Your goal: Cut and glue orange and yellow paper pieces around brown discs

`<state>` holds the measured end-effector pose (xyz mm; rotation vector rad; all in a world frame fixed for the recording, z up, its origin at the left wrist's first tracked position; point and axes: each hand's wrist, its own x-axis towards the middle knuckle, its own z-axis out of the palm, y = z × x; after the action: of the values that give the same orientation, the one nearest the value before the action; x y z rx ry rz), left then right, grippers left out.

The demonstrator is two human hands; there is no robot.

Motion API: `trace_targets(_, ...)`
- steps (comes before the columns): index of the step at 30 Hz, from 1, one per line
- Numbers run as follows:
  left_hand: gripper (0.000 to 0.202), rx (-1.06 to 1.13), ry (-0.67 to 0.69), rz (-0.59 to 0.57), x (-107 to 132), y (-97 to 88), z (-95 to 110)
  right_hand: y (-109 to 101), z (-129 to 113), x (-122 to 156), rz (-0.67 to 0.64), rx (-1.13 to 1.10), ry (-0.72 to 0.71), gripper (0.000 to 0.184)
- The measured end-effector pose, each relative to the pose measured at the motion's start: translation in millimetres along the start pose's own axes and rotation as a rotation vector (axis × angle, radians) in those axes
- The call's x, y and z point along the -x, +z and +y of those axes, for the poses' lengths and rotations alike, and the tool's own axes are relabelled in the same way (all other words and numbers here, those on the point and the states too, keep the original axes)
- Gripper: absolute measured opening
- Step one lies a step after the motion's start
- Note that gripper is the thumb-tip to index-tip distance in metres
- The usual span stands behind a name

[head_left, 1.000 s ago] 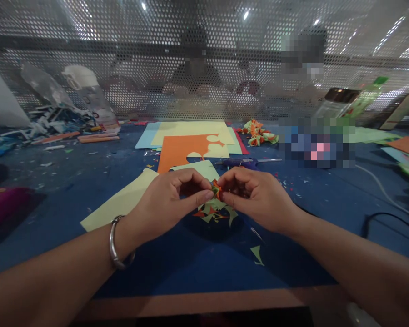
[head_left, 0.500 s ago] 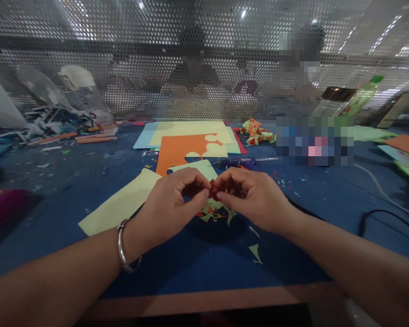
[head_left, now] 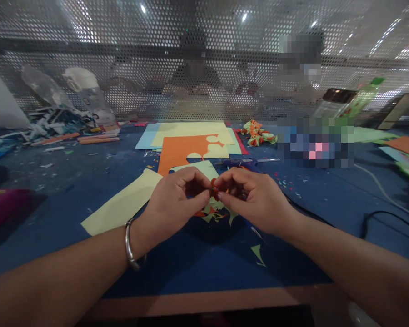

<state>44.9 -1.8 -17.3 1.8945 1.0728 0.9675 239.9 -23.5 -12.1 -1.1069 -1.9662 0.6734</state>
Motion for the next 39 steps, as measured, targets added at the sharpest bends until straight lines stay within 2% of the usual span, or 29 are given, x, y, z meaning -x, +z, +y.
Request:
trace_targets(16, 0.004, 0.045, 0.047, 0.120, 3.6, 4.0, -5.3, 7.4, 0.3, 0.0, 0.046, -0.026, -0.077, 0.011)
trace_targets(31, 0.008, 0.151, 0.122, 0.109, 0.4, 6.5, -11.1, 9.5, 3.4, -1.4, 0.067, 0.030, -0.109, 0.017)
trace_targets(39, 0.012, 0.123, 0.172, 0.119, 2.4, 8.4, -11.8, 7.5, 3.2, -1.2, 0.074, 0.078, -0.156, 0.017)
